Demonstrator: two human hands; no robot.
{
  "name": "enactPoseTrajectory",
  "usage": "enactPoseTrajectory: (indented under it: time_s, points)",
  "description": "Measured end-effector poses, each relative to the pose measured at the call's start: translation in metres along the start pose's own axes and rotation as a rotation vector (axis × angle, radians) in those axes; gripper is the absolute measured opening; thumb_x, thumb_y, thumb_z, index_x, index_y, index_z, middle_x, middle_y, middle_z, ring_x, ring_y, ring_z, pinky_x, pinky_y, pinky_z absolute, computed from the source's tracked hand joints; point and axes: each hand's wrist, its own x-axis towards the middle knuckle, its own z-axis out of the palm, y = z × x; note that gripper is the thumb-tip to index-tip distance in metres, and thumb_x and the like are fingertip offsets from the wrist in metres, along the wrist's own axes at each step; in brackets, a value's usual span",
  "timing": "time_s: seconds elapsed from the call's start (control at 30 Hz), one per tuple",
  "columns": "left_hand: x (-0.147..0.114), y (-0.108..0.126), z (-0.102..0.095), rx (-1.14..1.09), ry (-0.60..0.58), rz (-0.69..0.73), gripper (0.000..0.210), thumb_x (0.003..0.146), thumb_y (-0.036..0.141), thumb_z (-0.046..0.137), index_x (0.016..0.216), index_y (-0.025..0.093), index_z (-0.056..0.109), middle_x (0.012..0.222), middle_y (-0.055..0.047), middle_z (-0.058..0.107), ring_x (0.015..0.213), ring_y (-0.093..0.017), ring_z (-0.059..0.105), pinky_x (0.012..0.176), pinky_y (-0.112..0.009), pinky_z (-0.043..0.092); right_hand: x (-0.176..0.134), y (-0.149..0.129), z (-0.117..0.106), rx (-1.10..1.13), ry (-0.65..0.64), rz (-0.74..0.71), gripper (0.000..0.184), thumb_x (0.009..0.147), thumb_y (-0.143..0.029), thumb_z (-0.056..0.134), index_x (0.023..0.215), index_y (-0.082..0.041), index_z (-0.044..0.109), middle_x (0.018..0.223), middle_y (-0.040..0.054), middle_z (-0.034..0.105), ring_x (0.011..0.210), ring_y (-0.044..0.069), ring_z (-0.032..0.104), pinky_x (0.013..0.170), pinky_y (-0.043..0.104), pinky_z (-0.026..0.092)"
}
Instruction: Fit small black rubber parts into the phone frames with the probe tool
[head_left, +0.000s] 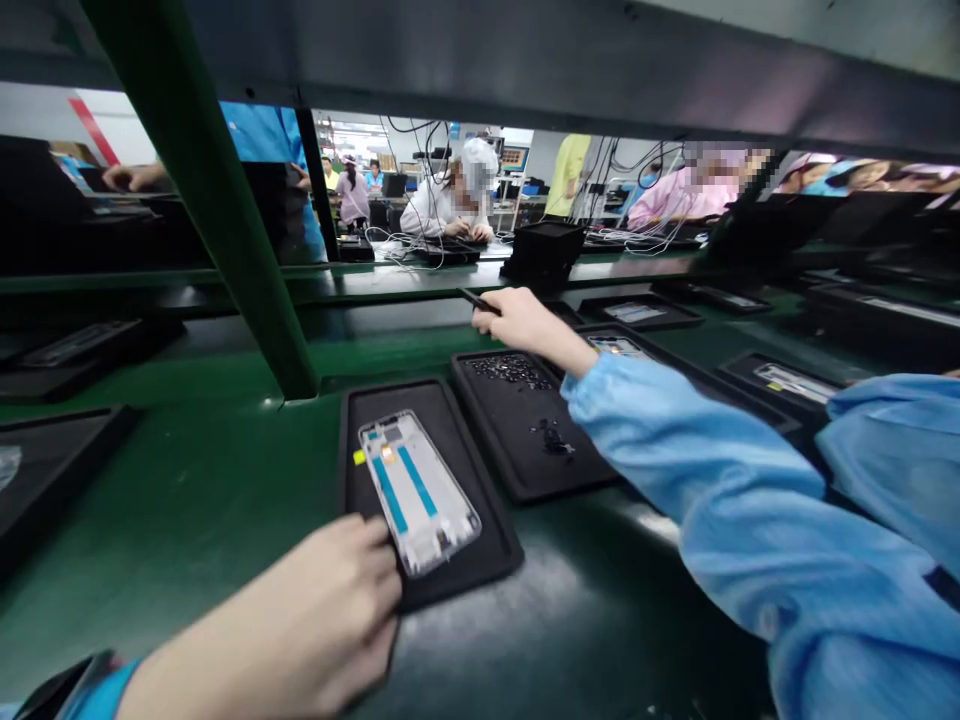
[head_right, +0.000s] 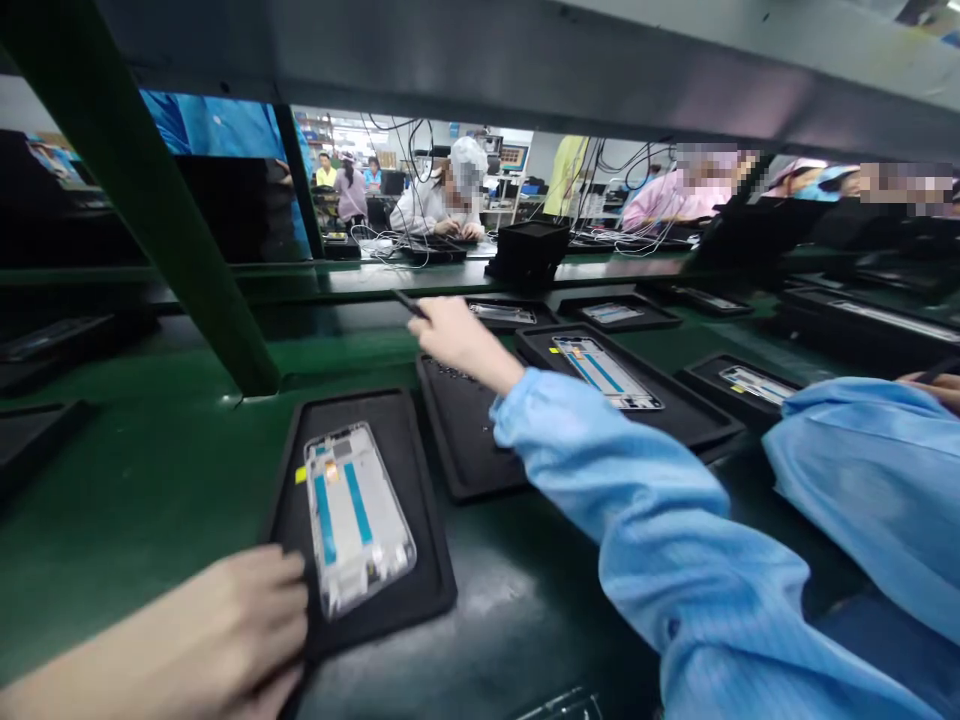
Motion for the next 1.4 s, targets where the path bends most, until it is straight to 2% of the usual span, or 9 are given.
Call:
enactPoseTrajectory:
  time_s: [0.1, 0.3, 0.47, 0.57, 0.83, 1.03, 1.23, 1.33, 1.4]
  points:
    - [0.013, -0.040, -0.004, 0.078, -0.013, -0.206, 0.017, 0.080, 0.024, 0.053, 0.063, 0.019, 0.053, 0.065, -0.004, 0.054, 0.063, -0.019, 0.054, 0.060, -0.030, 0.049, 0.039, 0.031, -0.008, -0.211, -0.037, 0.265, 0.016, 0.075, -0.019, 0.064, 0.086, -0.008, 0.067, 0.081, 0.0112, 0.067, 0.086, 0.022, 0.062, 0.079, 0.027, 0.046]
    - [0.029, -0.125, 0.022, 0.172, 0.183, -0.671, 0.012, 0.085, 0.023, 0.041, 0.082, 0.016, 0.050, 0.086, -0.008, 0.054, 0.064, -0.020, 0.059, 0.057, -0.032, 0.050, 0.078, 0.068, 0.028, -0.252, -0.069, 0.415, 0.029, 0.085, -0.030, 0.060, 0.103, -0.007, 0.061, 0.098, 0.0117, 0.063, 0.089, 0.018, 0.061, 0.079, 0.034, 0.050]
    - [0.037, -0.156, 0.055, 0.118, 0.244, -0.693, 0.021, 0.085, 0.018, 0.038, 0.102, 0.013, 0.050, 0.106, -0.016, 0.057, 0.098, -0.024, 0.061, 0.085, -0.041, 0.051, 0.091, 0.089, 0.063, -0.279, -0.133, 0.495, 0.033, 0.088, -0.031, 0.056, 0.111, -0.007, 0.056, 0.107, 0.0123, 0.058, 0.093, 0.018, 0.059, 0.080, 0.035, 0.051]
    - [0.036, -0.159, 0.067, 0.047, 0.186, -0.664, 0.033, 0.088, 0.030, 0.042, 0.114, 0.012, 0.050, 0.129, -0.019, 0.051, 0.127, -0.030, 0.042, 0.103, -0.047, 0.039, 0.091, 0.096, 0.074, -0.335, -0.121, 0.513, 0.035, 0.088, -0.031, 0.055, 0.116, -0.011, 0.054, 0.116, 0.0119, 0.055, 0.101, 0.021, 0.057, 0.084, 0.039, 0.050]
    - [0.040, -0.180, 0.067, -0.093, 0.162, -0.724, 0.062, 0.084, 0.054, 0.042, 0.129, 0.011, 0.044, 0.144, -0.020, 0.035, 0.136, -0.035, 0.027, 0.111, -0.054, 0.019, 0.087, 0.099, 0.058, -0.385, -0.096, 0.366, 0.030, 0.085, -0.030, 0.059, 0.107, -0.009, 0.058, 0.110, 0.0119, 0.058, 0.098, 0.021, 0.057, 0.083, 0.037, 0.048]
    - [0.053, -0.205, 0.067, -0.206, 0.480, -0.754, 0.047, 0.082, 0.043, 0.049, 0.114, 0.009, 0.054, 0.130, -0.019, 0.052, 0.127, -0.032, 0.042, 0.109, -0.045, 0.028, 0.066, 0.054, 0.014, -0.344, -0.050, 0.077, 0.018, 0.075, -0.023, 0.063, 0.086, -0.009, 0.061, 0.089, 0.0097, 0.062, 0.086, 0.020, 0.056, 0.074, 0.026, 0.041]
    - [0.043, -0.181, 0.017, -0.364, 0.937, -0.745, 0.027, 0.091, 0.033, 0.033, 0.093, 0.015, 0.054, 0.088, -0.007, 0.062, 0.083, -0.018, 0.059, 0.077, -0.031, 0.048, -0.057, -0.003, 0.000, 0.017, -0.092, -0.495, 0.009, 0.068, -0.016, 0.062, 0.074, -0.018, 0.055, 0.076, 0.0022, 0.055, 0.066, 0.014, 0.049, 0.060, 0.023, 0.039]
    - [0.034, -0.123, -0.035, -0.496, 1.137, -0.654, 0.021, 0.091, 0.028, 0.032, 0.084, 0.018, 0.048, 0.070, 0.000, 0.050, 0.065, -0.011, 0.052, 0.062, -0.023, 0.045, -0.120, -0.029, 0.012, 0.094, -0.293, -0.635, 0.014, 0.070, -0.015, 0.061, 0.082, -0.019, 0.054, 0.085, 0.0042, 0.054, 0.068, 0.013, 0.049, 0.059, 0.022, 0.039]
    - [0.027, -0.070, -0.065, -1.014, 1.259, -0.408, 0.022, 0.091, 0.024, 0.033, 0.077, 0.017, 0.047, 0.060, 0.001, 0.045, 0.056, -0.011, 0.048, 0.057, -0.024, 0.044, -0.144, -0.043, 0.024, 0.087, -0.501, -0.694, 0.016, 0.073, -0.017, 0.059, 0.088, -0.017, 0.052, 0.094, 0.0059, 0.053, 0.071, 0.012, 0.051, 0.059, 0.021, 0.039]
